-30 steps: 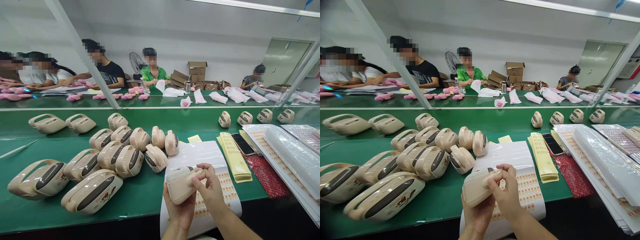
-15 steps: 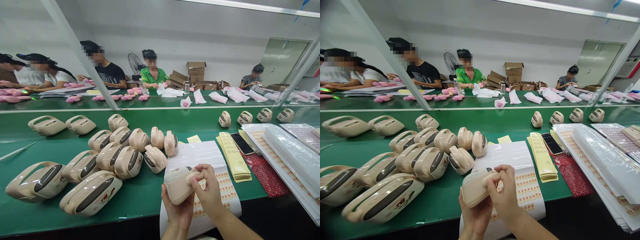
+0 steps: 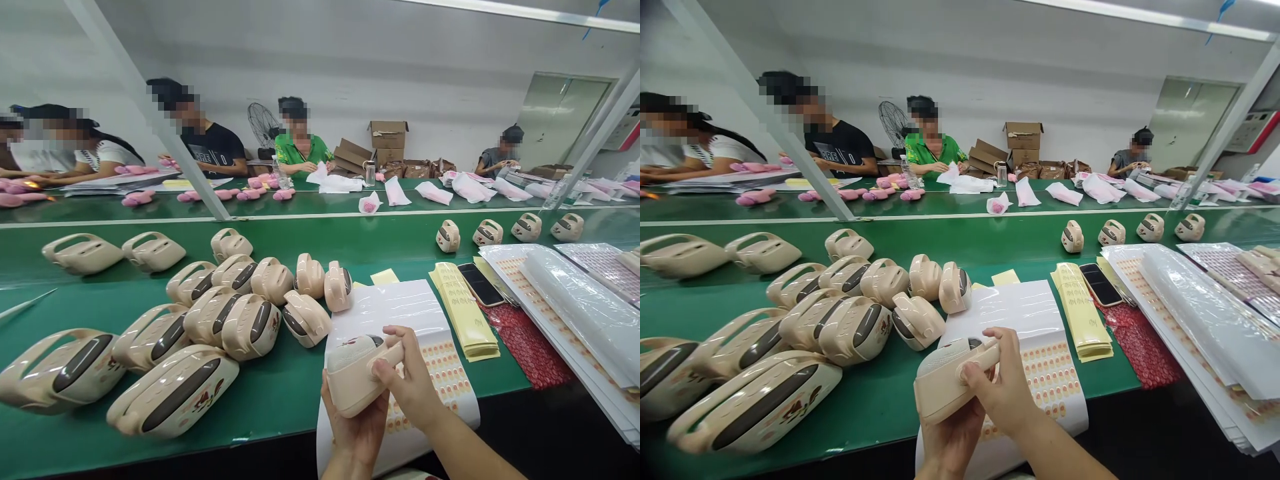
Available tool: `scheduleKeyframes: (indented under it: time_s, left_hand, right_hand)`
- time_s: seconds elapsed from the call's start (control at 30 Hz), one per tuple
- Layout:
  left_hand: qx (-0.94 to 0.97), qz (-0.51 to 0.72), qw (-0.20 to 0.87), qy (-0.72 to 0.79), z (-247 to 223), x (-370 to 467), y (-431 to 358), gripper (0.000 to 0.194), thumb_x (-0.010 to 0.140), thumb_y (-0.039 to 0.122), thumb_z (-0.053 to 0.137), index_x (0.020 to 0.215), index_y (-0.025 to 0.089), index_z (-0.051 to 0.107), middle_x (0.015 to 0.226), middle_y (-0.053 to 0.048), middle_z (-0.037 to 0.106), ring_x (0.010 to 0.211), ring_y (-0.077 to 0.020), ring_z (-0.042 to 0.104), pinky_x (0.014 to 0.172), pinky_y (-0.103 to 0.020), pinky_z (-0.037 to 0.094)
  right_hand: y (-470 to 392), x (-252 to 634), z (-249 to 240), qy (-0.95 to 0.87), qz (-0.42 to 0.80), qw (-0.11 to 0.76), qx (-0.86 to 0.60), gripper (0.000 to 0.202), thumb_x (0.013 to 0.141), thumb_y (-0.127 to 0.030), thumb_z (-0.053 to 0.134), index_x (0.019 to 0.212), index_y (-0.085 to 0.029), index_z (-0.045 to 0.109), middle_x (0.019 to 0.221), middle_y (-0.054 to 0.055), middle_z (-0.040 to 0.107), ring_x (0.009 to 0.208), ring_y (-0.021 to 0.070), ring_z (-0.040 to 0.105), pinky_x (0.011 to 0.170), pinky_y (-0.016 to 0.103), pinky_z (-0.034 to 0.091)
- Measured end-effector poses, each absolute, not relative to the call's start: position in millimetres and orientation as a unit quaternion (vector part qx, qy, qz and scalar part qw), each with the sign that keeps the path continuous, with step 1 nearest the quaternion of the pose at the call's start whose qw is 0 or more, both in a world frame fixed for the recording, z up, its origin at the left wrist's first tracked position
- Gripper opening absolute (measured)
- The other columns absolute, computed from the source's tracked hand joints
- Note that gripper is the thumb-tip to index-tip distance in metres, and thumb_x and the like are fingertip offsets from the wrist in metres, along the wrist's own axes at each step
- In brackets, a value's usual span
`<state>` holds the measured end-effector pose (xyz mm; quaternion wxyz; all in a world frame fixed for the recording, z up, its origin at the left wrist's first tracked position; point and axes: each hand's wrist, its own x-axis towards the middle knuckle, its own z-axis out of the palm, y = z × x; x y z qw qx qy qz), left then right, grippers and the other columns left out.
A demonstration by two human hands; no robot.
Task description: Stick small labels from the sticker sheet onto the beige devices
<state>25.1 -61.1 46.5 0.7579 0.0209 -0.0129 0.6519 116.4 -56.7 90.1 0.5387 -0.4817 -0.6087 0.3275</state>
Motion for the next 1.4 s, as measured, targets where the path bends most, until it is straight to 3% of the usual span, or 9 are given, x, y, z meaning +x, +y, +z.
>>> scheduleKeyframes:
  time_s: [0.17,0.3,0.53,0.73,0.87,0.97,1.1,1.27,1.4]
  left_hand:
    - [0.004,0.627,0.779,-0.026,43,26,-62,0.034,0.086,0.03,0.039,0.11,0.023,0.062,0.105,-0.008,0.069,0.101,-0.0225,0.061,0.081,-0.033,0.051]
    - [0.018,0.599,0.8,-0.018,33,17,-65,0.031,0.085,0.035,0.044,0.107,0.025,0.063,0.107,-0.005,0.069,0.105,-0.0271,0.059,0.085,-0.042,0.049]
    - [-0.004,0.588,0.809,-0.011,20,0,-63,0.034,0.086,0.037,0.044,0.11,0.021,0.063,0.116,-0.009,0.064,0.111,-0.0272,0.055,0.095,-0.042,0.042]
    - [-0.001,0.565,0.825,-0.001,18,5,-62,0.048,0.091,0.045,0.029,0.108,0.017,0.064,0.112,-0.01,0.066,0.113,-0.0271,0.053,0.096,-0.039,0.042]
    - [0.037,0.575,0.817,-0.027,20,7,-64,0.049,0.091,0.044,0.026,0.113,0.018,0.061,0.116,-0.009,0.064,0.115,-0.0273,0.051,0.097,-0.039,0.04]
    - [0.057,0.579,0.813,-0.037,24,8,-67,0.045,0.092,0.041,0.028,0.115,0.019,0.06,0.12,-0.008,0.061,0.116,-0.0282,0.049,0.098,-0.04,0.039]
    - [0.046,0.57,0.82,-0.026,33,8,-71,0.04,0.09,0.039,0.034,0.113,0.021,0.061,0.116,-0.009,0.064,0.111,-0.0265,0.055,0.092,-0.039,0.044]
    - [0.015,0.578,0.815,0.043,47,10,-77,0.038,0.089,0.035,0.037,0.1,0.016,0.068,0.097,-0.012,0.071,0.091,-0.0209,0.065,0.079,-0.03,0.051]
    - [-0.017,0.577,0.811,0.091,51,11,-77,0.032,0.085,0.034,0.045,0.09,0.015,0.071,0.093,-0.012,0.073,0.082,-0.0204,0.068,0.074,-0.03,0.053]
  right_hand:
    - [-56,117,81,-0.553,0.413,0.564,-0.454,0.015,0.081,-0.034,0.05,0.091,-0.023,0.051,0.091,0.003,0.051,0.089,0.0177,0.052,0.079,0.032,0.046]
    - [-62,159,60,-0.573,0.38,0.553,-0.471,0.023,0.088,-0.031,0.037,0.107,-0.023,0.047,0.1,0.006,0.056,0.095,0.0176,0.055,0.084,0.034,0.046]
    - [-112,250,6,-0.757,0.18,0.328,-0.536,0.042,0.078,-0.019,0.056,0.119,-0.023,0.047,0.114,0.011,0.056,0.111,0.0247,0.05,0.092,0.043,0.045]
    - [-114,255,-17,-0.767,0.114,0.357,-0.521,0.01,0.082,-0.017,0.052,0.084,-0.023,0.06,0.104,0.009,0.06,0.109,0.0239,0.053,0.088,0.04,0.05]
    - [-107,246,4,-0.71,0.068,0.409,-0.569,0.011,0.078,-0.026,0.058,0.068,-0.022,0.061,0.089,0.008,0.058,0.087,0.0232,0.058,0.072,0.038,0.054]
    - [-99,222,41,-0.709,0.068,0.461,-0.53,0.018,0.082,-0.024,0.053,0.099,-0.023,0.059,0.089,0.007,0.056,0.085,0.0205,0.057,0.073,0.035,0.052]
    - [-83,175,93,-0.788,0.109,0.469,-0.384,0.047,0.085,-0.019,0.049,0.129,-0.024,0.034,0.099,0.007,0.059,0.092,0.0198,0.057,0.078,0.035,0.051]
    - [-68,150,116,-0.835,0.132,0.399,-0.355,0.031,0.089,-0.018,0.042,0.12,-0.022,0.044,0.083,0.006,0.062,0.075,0.0178,0.059,0.065,0.031,0.053]
    - [-66,153,116,-0.841,0.146,0.362,-0.375,0.024,0.09,-0.019,0.038,0.111,-0.02,0.05,0.081,0.007,0.063,0.075,0.0178,0.061,0.065,0.03,0.053]
